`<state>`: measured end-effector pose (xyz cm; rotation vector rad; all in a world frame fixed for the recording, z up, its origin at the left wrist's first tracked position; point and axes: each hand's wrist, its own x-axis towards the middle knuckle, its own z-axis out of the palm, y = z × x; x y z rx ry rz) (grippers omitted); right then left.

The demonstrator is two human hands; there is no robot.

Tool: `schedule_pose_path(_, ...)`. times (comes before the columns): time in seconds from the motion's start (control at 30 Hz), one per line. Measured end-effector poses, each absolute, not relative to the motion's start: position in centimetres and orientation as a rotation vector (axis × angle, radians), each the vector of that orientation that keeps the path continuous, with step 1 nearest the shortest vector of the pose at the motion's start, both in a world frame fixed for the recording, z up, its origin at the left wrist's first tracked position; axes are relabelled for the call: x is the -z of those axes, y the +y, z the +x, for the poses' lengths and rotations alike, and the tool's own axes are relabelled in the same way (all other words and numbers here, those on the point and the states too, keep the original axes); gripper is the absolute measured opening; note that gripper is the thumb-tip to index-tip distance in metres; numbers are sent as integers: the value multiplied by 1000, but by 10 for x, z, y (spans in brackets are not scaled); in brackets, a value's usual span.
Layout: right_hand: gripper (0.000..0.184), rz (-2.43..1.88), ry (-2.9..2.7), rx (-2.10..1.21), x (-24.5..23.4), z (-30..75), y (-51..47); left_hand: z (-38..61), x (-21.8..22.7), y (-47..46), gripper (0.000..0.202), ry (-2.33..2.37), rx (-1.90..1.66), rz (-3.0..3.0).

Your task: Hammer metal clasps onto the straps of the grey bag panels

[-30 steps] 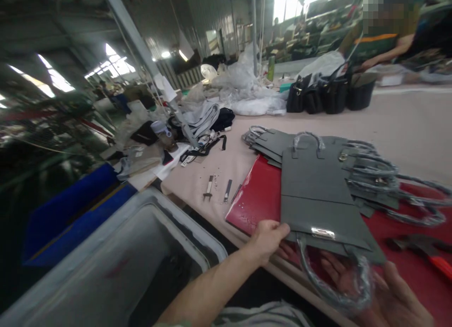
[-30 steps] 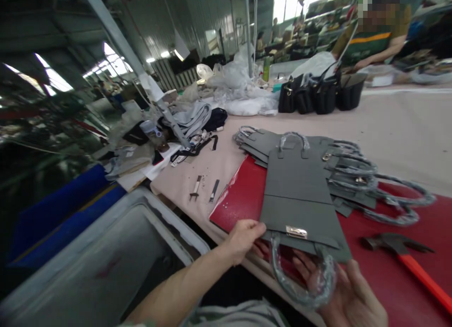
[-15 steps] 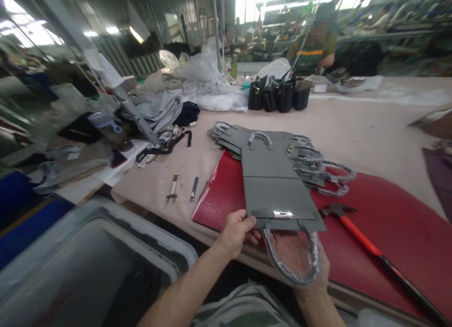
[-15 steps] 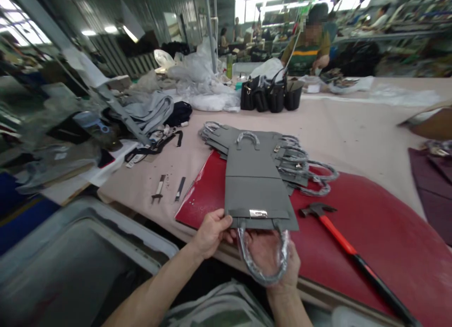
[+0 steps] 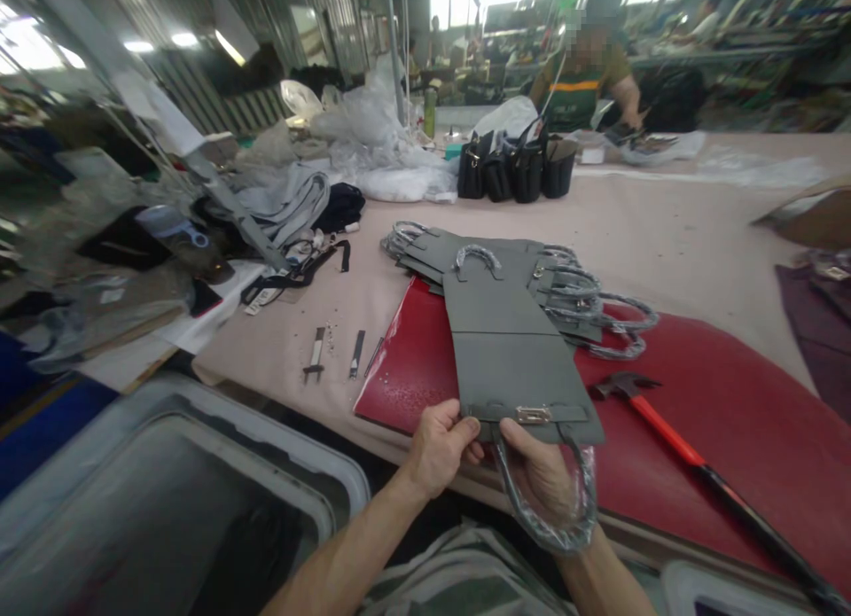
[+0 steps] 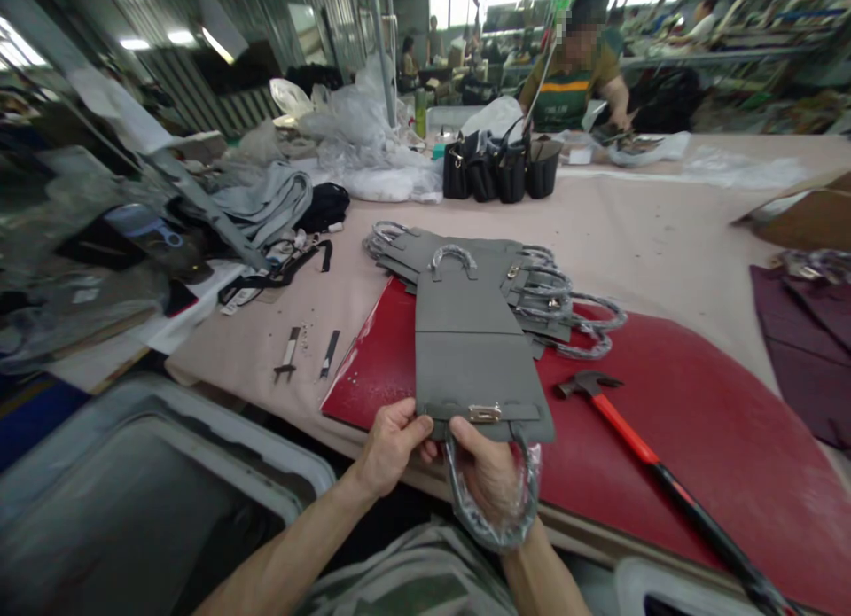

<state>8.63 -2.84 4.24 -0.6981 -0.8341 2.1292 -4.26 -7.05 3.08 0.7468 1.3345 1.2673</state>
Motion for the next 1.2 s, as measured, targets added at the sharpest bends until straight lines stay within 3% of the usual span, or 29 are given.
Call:
schedule_pose_path(0.2,22,-761,-805,-2095,-38,80,-30,-53,-32,-74,26,1333,-1185,803)
schedule_pose_path(0.3,16,-819,-760,-1983,-35,77,-33,-60,-36,-70,35,1330,-1151,775)
schedule_pose_path(0.43,33,-842,-708,-1866,-32,76,-37,-67,-41,-55,50,1419,-1220,696)
schedule_pose_path(0.6,41,-850,-702,-1941,-30,78,-35,-65,-38,-42,53,1488,-1154,558)
schedule_pose_path(1.03,37,-889,-770,-2001,-28,74,-31,-70,-29,-53,58,1508,-1165,507)
schedule_pose_path(1.2,59,-1121,-723,-1912,-30,77,-25,-111,-26,-55,50,1680,-1040,639)
